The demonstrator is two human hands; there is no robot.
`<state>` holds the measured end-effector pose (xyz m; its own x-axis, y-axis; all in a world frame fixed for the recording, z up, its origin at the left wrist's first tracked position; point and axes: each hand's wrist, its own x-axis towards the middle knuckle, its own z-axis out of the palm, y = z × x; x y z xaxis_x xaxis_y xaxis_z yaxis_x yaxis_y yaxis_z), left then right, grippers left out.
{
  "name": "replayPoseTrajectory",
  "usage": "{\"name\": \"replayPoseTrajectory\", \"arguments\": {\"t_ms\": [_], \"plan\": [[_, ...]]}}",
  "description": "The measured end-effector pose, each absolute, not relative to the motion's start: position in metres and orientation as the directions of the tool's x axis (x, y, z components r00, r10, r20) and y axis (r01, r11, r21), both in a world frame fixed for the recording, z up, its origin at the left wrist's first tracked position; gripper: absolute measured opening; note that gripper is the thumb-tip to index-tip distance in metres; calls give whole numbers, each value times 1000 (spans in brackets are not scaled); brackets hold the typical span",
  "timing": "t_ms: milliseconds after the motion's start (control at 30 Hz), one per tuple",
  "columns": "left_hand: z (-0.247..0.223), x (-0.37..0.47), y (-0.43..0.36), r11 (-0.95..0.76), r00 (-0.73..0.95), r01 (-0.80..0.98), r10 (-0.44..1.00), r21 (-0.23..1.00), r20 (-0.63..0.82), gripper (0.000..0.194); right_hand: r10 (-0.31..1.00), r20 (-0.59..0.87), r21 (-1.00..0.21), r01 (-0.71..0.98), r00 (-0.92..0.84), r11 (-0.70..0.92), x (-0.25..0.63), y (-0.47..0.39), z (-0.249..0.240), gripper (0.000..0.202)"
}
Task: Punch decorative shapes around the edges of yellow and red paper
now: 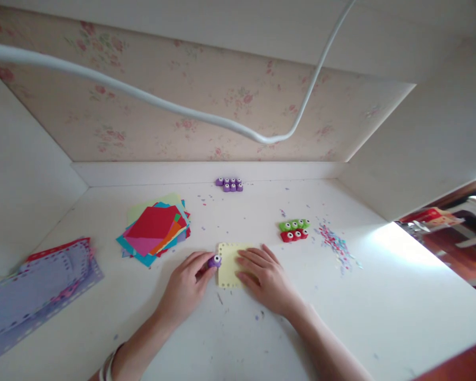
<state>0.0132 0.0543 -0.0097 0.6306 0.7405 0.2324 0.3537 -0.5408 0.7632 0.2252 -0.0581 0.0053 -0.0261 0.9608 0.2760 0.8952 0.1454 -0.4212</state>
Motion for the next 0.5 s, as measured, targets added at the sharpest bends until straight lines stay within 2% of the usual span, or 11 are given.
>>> {"name": "replayPoseTrajectory", "arguments": {"t_ms": [133,267,333,433,500], "plan": [[-8,13,55,-525,610,360,758,771,231,25,975,224,-424,900,-7,104,236,-61,5,31],[-6,12,54,-506,588,375,777,776,223,26,966,260,-444,889,3,117,241,-62,6,30],[-6,12,52,-522,607,373,763,767,224,29,950,309,-497,858,39,127,235,-63,9,30],[-8,12,48,-568,669,330,704,754,237,35,925,366,-640,748,99,174,219,-64,14,36],[-11,12,46,-605,707,285,657,743,264,37,923,382,-705,663,55,252,207,-64,17,38]]}}
